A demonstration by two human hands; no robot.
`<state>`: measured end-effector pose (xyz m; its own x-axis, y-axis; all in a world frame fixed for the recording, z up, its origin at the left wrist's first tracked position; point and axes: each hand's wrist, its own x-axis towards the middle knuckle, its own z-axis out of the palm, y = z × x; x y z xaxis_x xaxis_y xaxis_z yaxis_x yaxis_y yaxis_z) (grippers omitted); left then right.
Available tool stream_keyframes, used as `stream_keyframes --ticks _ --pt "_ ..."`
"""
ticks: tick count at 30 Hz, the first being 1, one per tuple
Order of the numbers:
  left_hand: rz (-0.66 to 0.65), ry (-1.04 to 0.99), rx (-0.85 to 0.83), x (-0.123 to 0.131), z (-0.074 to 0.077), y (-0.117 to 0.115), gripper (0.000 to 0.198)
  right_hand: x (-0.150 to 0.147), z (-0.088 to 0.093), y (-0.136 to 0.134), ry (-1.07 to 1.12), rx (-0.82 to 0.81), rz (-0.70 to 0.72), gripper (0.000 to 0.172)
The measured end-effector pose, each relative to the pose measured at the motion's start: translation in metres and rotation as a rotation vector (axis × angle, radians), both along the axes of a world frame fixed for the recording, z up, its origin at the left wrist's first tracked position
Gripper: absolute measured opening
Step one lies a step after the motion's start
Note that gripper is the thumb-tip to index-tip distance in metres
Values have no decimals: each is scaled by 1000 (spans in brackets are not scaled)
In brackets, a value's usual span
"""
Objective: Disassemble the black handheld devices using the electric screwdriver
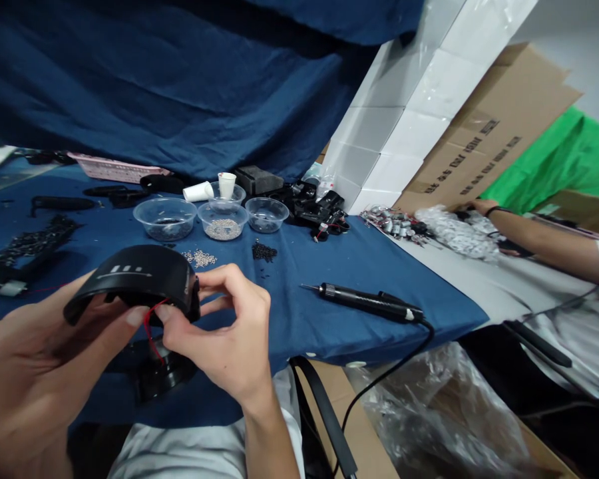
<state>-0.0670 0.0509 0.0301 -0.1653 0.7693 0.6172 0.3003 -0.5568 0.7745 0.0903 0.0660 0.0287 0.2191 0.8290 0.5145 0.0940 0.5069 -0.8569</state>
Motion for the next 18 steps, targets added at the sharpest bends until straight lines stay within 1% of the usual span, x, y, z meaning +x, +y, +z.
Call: stream_keyframes --ticks 2,3,6,8,9,10,11,13,14,16,18 --pt "6 1 -31 -1 1 0 38 0 -1 2 16 -23 13 23" --pt "-12 3 -56 -2 2 1 40 0 -2 3 23 -27 21 23" --pt "-144 12 -98 -9 2 9 49 1 -6 9 28 -17 67 19" --pt "-206 37 -45 -14 -1 16 54 3 -9 13 24 -13 118 21" --pt "-206 64 11 -16 -3 19 58 4 -10 14 22 -17 146 24" --pt "-181 101 77 -16 -5 22 62 6 -10 14 22 -26 167 27" --pt "-128 144 140 -16 -8 24 65 7 -10 14 17 -45 179 29" --pt "15 206 241 -14 -12 26 67 9 -10 12 -14 -113 185 35" --pt "68 211 265 -13 -14 27 67 9 -9 11 -46 -153 185 38" --pt "100 179 275 -12 -17 28 67 7 -8 8 -144 -193 191 37" --pt "76 154 240 -13 -20 30 66 3 -8 8 -239 -141 203 25"
